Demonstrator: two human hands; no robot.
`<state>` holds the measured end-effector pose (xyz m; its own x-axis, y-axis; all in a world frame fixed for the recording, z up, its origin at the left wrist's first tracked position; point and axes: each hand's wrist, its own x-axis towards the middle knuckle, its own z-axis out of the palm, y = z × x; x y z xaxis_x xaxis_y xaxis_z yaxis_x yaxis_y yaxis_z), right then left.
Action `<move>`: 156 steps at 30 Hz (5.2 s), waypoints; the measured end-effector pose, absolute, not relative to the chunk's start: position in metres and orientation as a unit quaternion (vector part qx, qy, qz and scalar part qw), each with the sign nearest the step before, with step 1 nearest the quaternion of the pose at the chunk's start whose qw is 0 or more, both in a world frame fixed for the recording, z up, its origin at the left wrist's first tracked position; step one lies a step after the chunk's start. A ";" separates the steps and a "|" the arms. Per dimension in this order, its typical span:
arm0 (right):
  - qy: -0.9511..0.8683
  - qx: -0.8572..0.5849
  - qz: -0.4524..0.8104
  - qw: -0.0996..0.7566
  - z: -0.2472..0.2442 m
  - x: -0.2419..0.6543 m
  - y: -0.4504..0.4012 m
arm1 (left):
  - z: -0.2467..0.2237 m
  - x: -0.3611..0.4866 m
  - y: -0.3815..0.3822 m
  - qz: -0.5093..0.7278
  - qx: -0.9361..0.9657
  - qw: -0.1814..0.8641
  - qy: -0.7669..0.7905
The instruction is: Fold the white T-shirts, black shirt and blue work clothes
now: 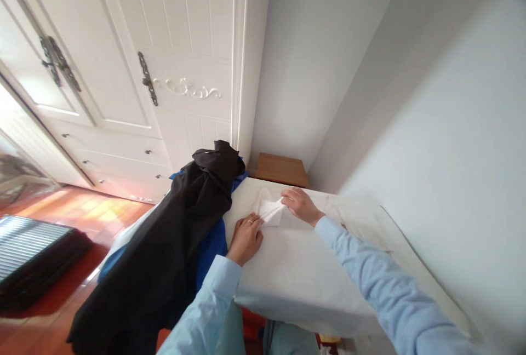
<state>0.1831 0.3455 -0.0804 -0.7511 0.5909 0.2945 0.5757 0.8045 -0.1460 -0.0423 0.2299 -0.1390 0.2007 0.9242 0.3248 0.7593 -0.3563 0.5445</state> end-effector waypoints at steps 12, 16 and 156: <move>-0.855 -0.469 0.094 0.200 -0.068 0.194 0.311 | -0.138 -0.043 0.231 0.340 0.758 0.107 0.547; -0.811 -0.538 0.156 0.172 -0.081 0.157 0.344 | -0.138 -0.042 0.227 0.312 0.798 0.082 0.509; -0.378 -0.641 0.273 0.610 -0.193 0.358 0.030 | -0.066 -0.056 0.220 0.572 0.546 0.046 0.611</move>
<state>0.3584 0.0296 -0.1930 0.5653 0.8172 0.1119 0.1514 0.0305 -0.9880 -0.0556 0.2202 -0.0659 -0.4000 0.7196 0.5677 0.6137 -0.2498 0.7490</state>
